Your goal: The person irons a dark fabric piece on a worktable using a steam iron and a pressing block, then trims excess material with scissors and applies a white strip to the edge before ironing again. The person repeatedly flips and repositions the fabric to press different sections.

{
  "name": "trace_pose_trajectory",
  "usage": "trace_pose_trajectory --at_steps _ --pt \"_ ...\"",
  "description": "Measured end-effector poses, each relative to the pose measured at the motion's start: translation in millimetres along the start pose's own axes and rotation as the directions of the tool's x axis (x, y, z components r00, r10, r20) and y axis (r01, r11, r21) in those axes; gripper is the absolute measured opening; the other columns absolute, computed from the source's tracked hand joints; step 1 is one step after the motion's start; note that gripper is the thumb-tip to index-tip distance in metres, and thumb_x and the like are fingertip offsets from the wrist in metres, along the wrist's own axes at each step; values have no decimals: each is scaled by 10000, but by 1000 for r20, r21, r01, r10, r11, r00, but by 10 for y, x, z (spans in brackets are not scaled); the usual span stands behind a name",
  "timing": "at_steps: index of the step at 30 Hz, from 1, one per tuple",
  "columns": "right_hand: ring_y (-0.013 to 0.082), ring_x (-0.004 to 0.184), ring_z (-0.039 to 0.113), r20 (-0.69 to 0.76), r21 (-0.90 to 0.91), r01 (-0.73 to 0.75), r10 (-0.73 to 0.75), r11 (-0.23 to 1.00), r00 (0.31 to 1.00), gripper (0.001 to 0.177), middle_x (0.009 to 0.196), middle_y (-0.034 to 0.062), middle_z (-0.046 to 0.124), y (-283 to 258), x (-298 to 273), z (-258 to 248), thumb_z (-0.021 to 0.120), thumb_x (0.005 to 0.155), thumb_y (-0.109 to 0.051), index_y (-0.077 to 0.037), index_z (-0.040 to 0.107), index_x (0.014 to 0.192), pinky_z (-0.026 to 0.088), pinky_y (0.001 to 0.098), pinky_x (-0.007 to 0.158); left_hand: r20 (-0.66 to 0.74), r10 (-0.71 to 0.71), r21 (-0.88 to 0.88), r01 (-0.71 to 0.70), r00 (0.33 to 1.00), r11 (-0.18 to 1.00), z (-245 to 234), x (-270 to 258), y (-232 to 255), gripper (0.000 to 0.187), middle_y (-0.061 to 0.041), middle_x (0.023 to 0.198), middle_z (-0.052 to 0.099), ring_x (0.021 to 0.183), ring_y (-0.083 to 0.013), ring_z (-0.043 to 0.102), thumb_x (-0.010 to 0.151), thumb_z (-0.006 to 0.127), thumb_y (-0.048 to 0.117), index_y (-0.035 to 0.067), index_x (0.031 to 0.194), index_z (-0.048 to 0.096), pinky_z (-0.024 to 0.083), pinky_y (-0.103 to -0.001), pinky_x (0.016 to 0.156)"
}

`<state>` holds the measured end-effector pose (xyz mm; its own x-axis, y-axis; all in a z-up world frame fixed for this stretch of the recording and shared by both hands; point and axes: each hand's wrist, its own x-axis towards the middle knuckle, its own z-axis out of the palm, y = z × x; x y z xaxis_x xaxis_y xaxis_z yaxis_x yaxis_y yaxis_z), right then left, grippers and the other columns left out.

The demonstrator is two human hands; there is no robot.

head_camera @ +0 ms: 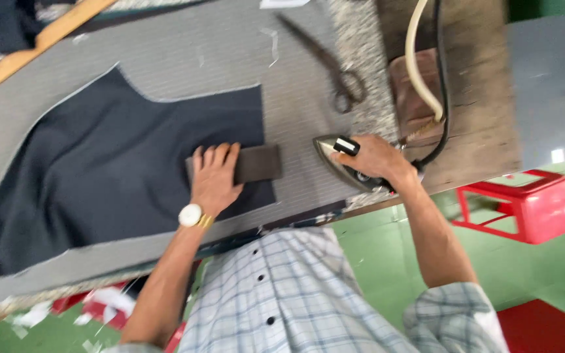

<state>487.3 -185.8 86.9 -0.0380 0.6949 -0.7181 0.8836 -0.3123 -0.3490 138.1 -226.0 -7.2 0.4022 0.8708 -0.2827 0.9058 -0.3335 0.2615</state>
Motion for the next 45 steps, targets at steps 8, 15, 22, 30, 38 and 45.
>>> trace_pose_trajectory --at_steps 8,15,22,30,38,45 --pt "349 655 703 -203 147 -206 234 967 951 686 781 289 680 1214 207 -695 701 899 -603 72 691 1018 600 411 505 59 -63 39 61 996 997 90 47 31 955 -101 1433 415 1346 -301 344 743 840 330 133 1557 381 105 -599 1201" --pt "192 463 483 -377 289 -312 408 905 832 817 531 74 514 1992 1084 -1263 610 1043 -788 -117 499 590 371 355 524 -78 9 131 1 997 991 202 89 -1 915 -134 1408 481 1199 -367 469 694 844 397 131 1475 449 294 -600 1104" --pt "132 460 445 -493 451 -134 372 882 786 561 629 36 507 2706 1559 -1189 754 1117 -573 -148 572 799 360 312 387 -62 5 66 -1 998 998 186 126 -13 941 -146 1412 469 1206 -355 478 643 908 335 137 1445 459 317 -603 1102" --pt "413 1034 602 -792 -577 135 -592 805 148 255 1158 260 662 1496 683 -341 592 1150 -142 92 673 1210 424 492 886 8 113 156 -113 994 981 164 196 -89 956 -129 1342 497 1165 -304 497 626 904 470 110 1400 473 367 -520 1086" --pt "273 934 680 -662 -213 749 -656 628 362 206 1038 34 718 158 268 1771 760 793 -131 -161 766 997 526 390 844 202 111 -10 -111 973 994 -3 232 -126 895 -137 1392 406 1274 -304 376 737 825 338 87 1484 400 226 -508 1116" --pt "264 1024 604 -409 -161 819 -793 550 452 194 1112 42 645 -292 332 2137 732 859 -166 -141 736 1051 432 372 794 155 154 -13 -154 976 988 27 218 -212 867 -139 1367 440 1260 -303 375 749 810 389 78 1469 442 244 -507 1087"
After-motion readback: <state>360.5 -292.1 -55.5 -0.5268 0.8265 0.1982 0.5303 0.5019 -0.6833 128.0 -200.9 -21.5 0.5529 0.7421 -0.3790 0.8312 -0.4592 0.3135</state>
